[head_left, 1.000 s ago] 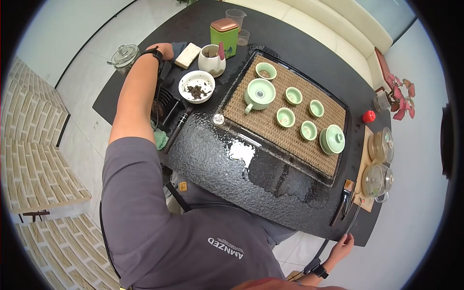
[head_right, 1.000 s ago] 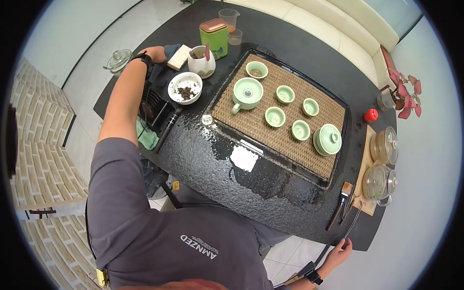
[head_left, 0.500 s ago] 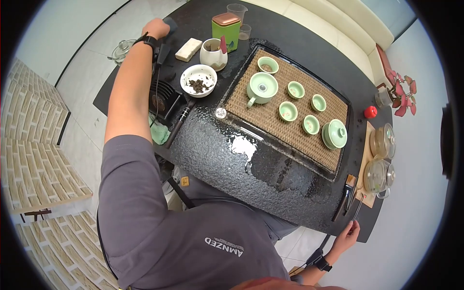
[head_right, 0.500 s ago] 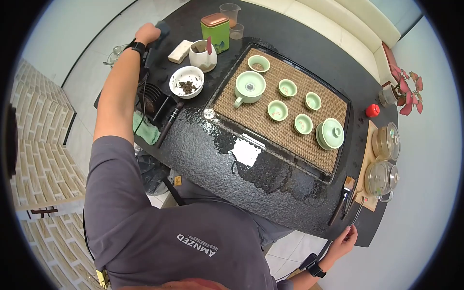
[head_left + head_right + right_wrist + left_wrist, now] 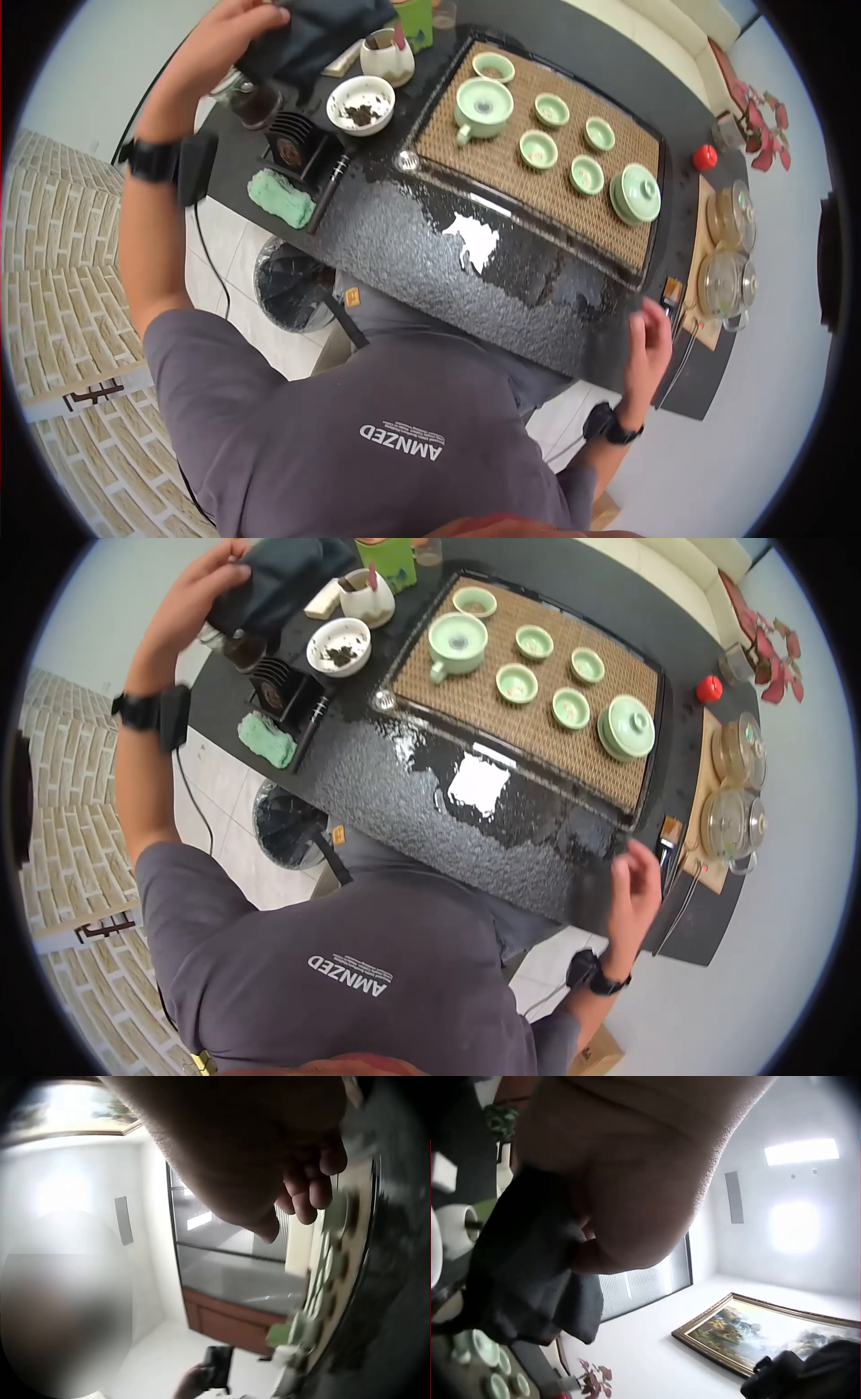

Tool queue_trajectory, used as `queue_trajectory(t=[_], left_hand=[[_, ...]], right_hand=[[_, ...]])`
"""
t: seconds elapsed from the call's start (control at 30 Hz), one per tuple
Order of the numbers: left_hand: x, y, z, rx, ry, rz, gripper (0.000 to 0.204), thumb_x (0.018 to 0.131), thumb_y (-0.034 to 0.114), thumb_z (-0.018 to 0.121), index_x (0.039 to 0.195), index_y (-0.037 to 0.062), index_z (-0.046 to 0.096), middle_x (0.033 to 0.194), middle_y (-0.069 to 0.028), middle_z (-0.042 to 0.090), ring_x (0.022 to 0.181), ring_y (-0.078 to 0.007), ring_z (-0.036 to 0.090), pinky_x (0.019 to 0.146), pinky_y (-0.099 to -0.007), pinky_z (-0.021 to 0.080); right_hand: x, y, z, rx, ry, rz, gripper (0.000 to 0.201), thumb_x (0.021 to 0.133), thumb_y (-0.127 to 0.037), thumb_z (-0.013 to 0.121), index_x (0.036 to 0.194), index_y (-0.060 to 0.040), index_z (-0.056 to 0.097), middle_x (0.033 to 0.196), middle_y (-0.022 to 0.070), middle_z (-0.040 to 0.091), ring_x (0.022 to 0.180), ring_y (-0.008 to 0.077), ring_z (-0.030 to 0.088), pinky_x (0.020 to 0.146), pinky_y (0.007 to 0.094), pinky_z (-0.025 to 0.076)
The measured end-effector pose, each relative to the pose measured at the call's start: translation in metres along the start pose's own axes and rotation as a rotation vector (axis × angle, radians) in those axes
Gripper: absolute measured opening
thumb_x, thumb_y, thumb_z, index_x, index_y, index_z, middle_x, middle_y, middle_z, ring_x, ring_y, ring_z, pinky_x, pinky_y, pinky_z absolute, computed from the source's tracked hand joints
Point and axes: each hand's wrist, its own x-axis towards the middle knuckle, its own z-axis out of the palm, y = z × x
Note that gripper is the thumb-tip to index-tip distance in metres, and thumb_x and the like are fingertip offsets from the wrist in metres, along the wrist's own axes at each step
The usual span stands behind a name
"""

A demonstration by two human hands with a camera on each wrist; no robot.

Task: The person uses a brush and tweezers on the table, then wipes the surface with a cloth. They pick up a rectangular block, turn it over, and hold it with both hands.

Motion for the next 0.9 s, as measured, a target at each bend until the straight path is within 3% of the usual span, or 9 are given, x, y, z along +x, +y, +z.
queue_trajectory(t=[0.1, 0.17, 0.3, 0.37, 0.53, 0.67, 0.77, 0.87, 0.9], left_hand=[[-0.057, 0.024, 0.06, -0.156, -0.263, -0.038, 0.02, 0.095, 0.011, 0.059, 0.115, 0.0066, 0.061, 0.093, 0.005, 0.062, 0.084, -0.0025, 0.058, 0.075, -0.0217, 0.049], [-0.083, 0.031, 0.088, -0.158, -0.55, -0.161, 0.02, 0.095, 0.009, 0.06, 0.114, 0.0049, 0.058, 0.093, 0.0045, 0.061, 0.081, -0.0016, 0.054, 0.072, -0.0195, 0.045], [-0.133, -0.005, 0.152, -0.541, -0.636, -0.301, 0.018, 0.095, 0.003, 0.056, 0.113, 0.0032, 0.055, 0.092, 0.0033, 0.061, 0.081, -0.0015, 0.053, 0.072, -0.0206, 0.044], [-0.148, -0.029, 0.158, -0.536, -0.616, -0.338, 0.018, 0.096, 0.003, 0.055, 0.114, 0.0029, 0.055, 0.093, 0.0029, 0.062, 0.082, -0.0019, 0.054, 0.073, -0.0209, 0.044], [-0.177, -0.051, 0.154, -0.504, -0.566, -0.398, 0.017, 0.098, 0.003, 0.054, 0.115, 0.0018, 0.054, 0.097, 0.0014, 0.062, 0.086, -0.0029, 0.055, 0.075, -0.0218, 0.045], [-0.176, -0.044, 0.149, -0.551, -0.629, -0.382, 0.018, 0.099, 0.005, 0.054, 0.117, 0.0022, 0.054, 0.099, 0.0013, 0.062, 0.087, -0.0028, 0.055, 0.075, -0.0224, 0.047], [-0.164, -0.018, 0.155, -0.562, -0.71, -0.369, 0.018, 0.099, 0.006, 0.055, 0.117, 0.0029, 0.055, 0.098, 0.0017, 0.062, 0.087, -0.003, 0.056, 0.075, -0.0233, 0.048], [-0.147, 0.004, 0.164, -0.523, -0.809, -0.359, 0.018, 0.099, 0.008, 0.057, 0.116, 0.0037, 0.057, 0.097, 0.0024, 0.062, 0.088, -0.0037, 0.056, 0.076, -0.0245, 0.049], [-0.134, 0.003, 0.163, -0.392, -0.818, -0.137, 0.017, 0.099, 0.01, 0.059, 0.114, 0.0045, 0.059, 0.096, 0.0026, 0.062, 0.086, -0.0038, 0.057, 0.073, -0.0236, 0.049]], right_hand=[[0.021, -0.045, 0.06, 0.169, -0.325, -0.006, 0.05, 0.094, -0.017, 0.07, 0.137, -0.0019, 0.053, 0.115, 0.0041, 0.063, 0.105, 0.0114, 0.058, 0.09, 0.0249, 0.045], [0.034, -0.058, 0.101, 0.249, -0.549, -0.073, 0.065, 0.089, -0.022, 0.074, 0.144, -0.0028, 0.045, 0.124, 0.006, 0.062, 0.113, 0.0145, 0.057, 0.094, 0.0285, 0.045], [0.042, -0.074, 0.173, 0.355, -0.79, -0.19, 0.069, 0.089, -0.02, 0.075, 0.146, -0.0031, 0.041, 0.122, 0.0069, 0.062, 0.111, 0.0135, 0.057, 0.093, 0.028, 0.045], [0.043, -0.088, 0.19, 0.277, -0.983, -0.063, 0.06, 0.09, -0.014, 0.073, 0.142, -0.0025, 0.044, 0.119, 0.0066, 0.061, 0.107, 0.0111, 0.057, 0.09, 0.026, 0.046], [0.04, -0.079, 0.216, -0.01, -1.014, -0.026, 0.049, 0.092, -0.01, 0.072, 0.134, -0.0015, 0.049, 0.115, 0.0046, 0.062, 0.101, 0.009, 0.058, 0.088, 0.0248, 0.047], [0.018, -0.074, 0.21, 0.104, -0.978, -0.034, 0.039, 0.091, -0.009, 0.072, 0.125, -0.0009, 0.055, 0.108, 0.002, 0.063, 0.094, 0.0075, 0.058, 0.085, 0.0237, 0.048], [0.003, -0.084, 0.199, 0.598, -0.774, 0.167, 0.033, 0.091, -0.008, 0.072, 0.121, -0.0003, 0.059, 0.101, 0.0008, 0.063, 0.088, 0.0067, 0.057, 0.079, 0.0238, 0.048], [-0.002, -0.078, 0.172, 0.449, -0.755, 0.302, 0.028, 0.089, -0.007, 0.072, 0.114, -0.0003, 0.062, 0.101, 0.002, 0.063, 0.088, 0.008, 0.056, 0.078, 0.0252, 0.046], [-0.004, -0.073, 0.157, 0.301, -0.744, 0.205, 0.027, 0.086, -0.008, 0.074, 0.11, -0.0001, 0.063, 0.101, 0.0026, 0.063, 0.088, 0.0097, 0.056, 0.079, 0.0262, 0.046]])
